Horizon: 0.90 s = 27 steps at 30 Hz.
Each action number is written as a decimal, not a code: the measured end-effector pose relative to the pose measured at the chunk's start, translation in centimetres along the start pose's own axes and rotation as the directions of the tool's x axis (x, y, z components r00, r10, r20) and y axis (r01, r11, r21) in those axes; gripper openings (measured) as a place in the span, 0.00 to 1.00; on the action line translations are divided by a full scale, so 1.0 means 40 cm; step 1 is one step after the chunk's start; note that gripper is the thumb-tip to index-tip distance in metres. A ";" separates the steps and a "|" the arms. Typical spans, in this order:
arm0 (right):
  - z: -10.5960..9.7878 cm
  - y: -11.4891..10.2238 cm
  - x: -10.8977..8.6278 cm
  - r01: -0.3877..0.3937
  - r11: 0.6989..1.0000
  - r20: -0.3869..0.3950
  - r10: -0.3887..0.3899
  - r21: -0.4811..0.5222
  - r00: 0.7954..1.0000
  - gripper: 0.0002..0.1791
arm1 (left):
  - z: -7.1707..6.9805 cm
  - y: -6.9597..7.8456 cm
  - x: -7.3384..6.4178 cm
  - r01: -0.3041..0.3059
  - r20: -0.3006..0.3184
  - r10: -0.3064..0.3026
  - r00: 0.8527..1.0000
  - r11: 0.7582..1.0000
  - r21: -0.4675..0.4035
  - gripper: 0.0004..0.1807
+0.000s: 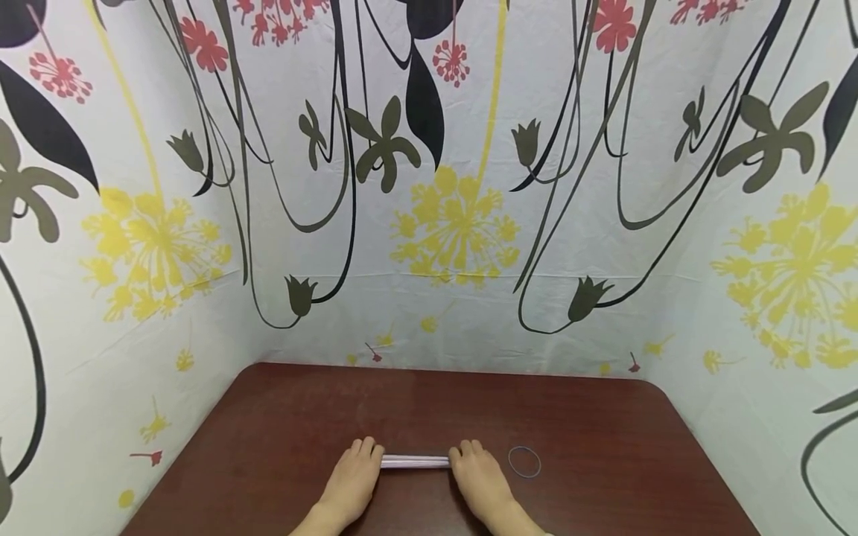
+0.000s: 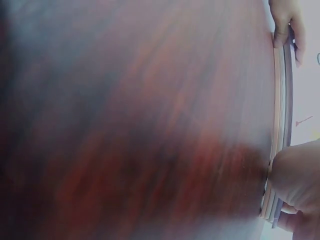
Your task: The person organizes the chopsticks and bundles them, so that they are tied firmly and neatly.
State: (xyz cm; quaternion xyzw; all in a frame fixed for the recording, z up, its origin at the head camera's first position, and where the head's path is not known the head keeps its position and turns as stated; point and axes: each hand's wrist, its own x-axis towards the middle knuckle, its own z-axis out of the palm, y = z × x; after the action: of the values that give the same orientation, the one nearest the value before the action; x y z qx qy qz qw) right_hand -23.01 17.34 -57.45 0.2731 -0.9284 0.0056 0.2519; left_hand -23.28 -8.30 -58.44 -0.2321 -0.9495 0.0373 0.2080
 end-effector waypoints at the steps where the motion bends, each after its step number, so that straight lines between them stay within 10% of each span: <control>1: -0.001 -0.001 -0.001 0.001 1.000 0.014 -0.001 -0.011 1.000 0.12 | 0.001 0.001 0.000 0.002 0.000 -0.002 1.000 1.000 -0.010 0.12; 15: 0.002 -0.006 -0.008 0.025 0.999 0.067 -0.021 -0.048 0.998 0.13 | -0.012 0.007 0.000 0.013 0.055 -0.012 0.998 1.000 -0.017 0.07; 27: -0.016 0.013 -0.013 0.043 0.991 0.213 -0.070 0.126 0.975 0.20 | -0.035 0.005 0.003 0.026 0.176 -0.002 0.984 0.990 -0.137 0.24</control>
State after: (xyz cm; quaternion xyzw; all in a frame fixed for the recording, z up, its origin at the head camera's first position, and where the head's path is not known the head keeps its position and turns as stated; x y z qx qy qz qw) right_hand -22.61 18.15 -57.07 0.3133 -0.9401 0.0248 0.1322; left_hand -22.72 -8.09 -57.16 -0.2350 -0.9660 -0.0099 0.1072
